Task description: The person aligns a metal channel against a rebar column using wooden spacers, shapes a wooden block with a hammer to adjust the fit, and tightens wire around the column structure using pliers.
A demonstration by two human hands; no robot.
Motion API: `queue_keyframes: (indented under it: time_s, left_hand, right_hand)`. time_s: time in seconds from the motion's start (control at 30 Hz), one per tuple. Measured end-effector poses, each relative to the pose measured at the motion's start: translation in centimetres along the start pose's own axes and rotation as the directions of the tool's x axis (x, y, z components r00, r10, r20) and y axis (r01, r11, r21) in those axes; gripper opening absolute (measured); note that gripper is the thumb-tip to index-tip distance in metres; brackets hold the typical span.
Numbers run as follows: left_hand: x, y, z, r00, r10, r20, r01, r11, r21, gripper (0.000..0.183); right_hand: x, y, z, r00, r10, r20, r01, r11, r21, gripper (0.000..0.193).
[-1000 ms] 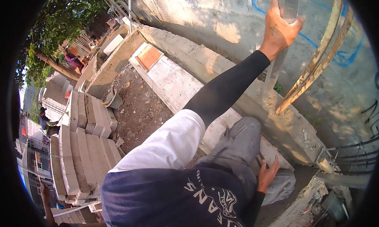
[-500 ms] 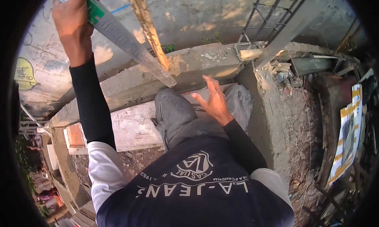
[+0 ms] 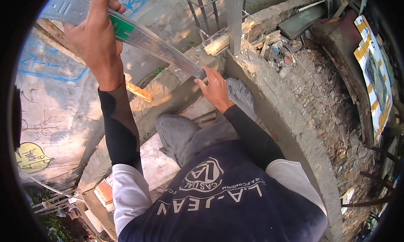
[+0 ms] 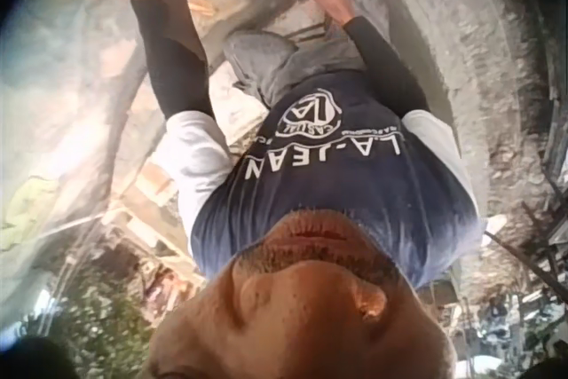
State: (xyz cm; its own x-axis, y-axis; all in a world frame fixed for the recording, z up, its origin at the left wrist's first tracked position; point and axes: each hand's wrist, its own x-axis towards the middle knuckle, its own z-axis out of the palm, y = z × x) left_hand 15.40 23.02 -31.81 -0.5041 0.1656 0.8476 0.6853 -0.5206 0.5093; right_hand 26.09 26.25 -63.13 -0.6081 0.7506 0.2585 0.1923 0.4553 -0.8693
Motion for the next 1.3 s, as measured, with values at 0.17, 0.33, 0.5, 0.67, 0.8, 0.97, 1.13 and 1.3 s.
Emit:
queue_keyframes:
  time_s: [0.17, 0.33, 0.5, 0.67, 0.8, 0.97, 1.13, 1.3]
  left_hand:
    - [-1.1, -2.8, 1.4, 0.992, -0.127, 0.02, 0.126, 0.991, 0.039, 0.042]
    - [-0.7, -5.9, 1.6, 0.982, -0.153, 0.115, 0.158, 0.987, -0.036, 0.052]
    - [-1.6, -7.8, 2.7, 0.976, -0.184, 0.118, 0.188, 0.982, -0.017, 0.059]
    - [-2.5, -9.4, 3.2, 0.964, -0.23, 0.131, 0.235, 0.972, -0.021, 0.06]
    - [-3.1, -9.2, 4.0, 0.967, -0.23, 0.11, 0.232, 0.973, -0.002, 0.059]
    - [-3.0, -9.9, 4.5, 0.976, -0.18, 0.119, 0.181, 0.984, 0.009, 0.054]
    - [-2.9, -10.2, 4.1, 0.975, -0.172, 0.137, 0.169, 0.985, 0.033, 0.049]
    - [-3.3, -9.4, 4.2, 0.977, -0.177, 0.117, 0.171, 0.983, 0.063, 0.046]
  right_hand:
    - [2.1, 3.0, 0.9, 0.997, 0.042, -0.072, -0.049, 0.994, -0.096, 0.05]
    - [3.4, 4.7, 1.5, 0.992, 0.093, -0.088, -0.103, 0.988, -0.113, 0.05]
    - [4.7, 6.0, 1.6, 0.986, 0.126, -0.105, -0.139, 0.982, -0.128, 0.049]
    - [4.9, 6.8, 1.9, 0.985, 0.159, -0.061, -0.166, 0.974, -0.155, 0.048]
    - [4.8, 7.6, 2.1, 0.988, 0.125, -0.095, -0.141, 0.973, -0.185, 0.048]
    - [5.5, 8.1, 1.9, 0.984, 0.134, -0.119, -0.151, 0.977, -0.148, 0.045]
    - [4.7, 7.4, 0.6, 0.985, 0.123, -0.123, -0.14, 0.98, -0.139, 0.044]
    - [8.2, 6.4, -1.6, 0.854, 0.509, -0.109, -0.39, 0.763, 0.515, 0.056]
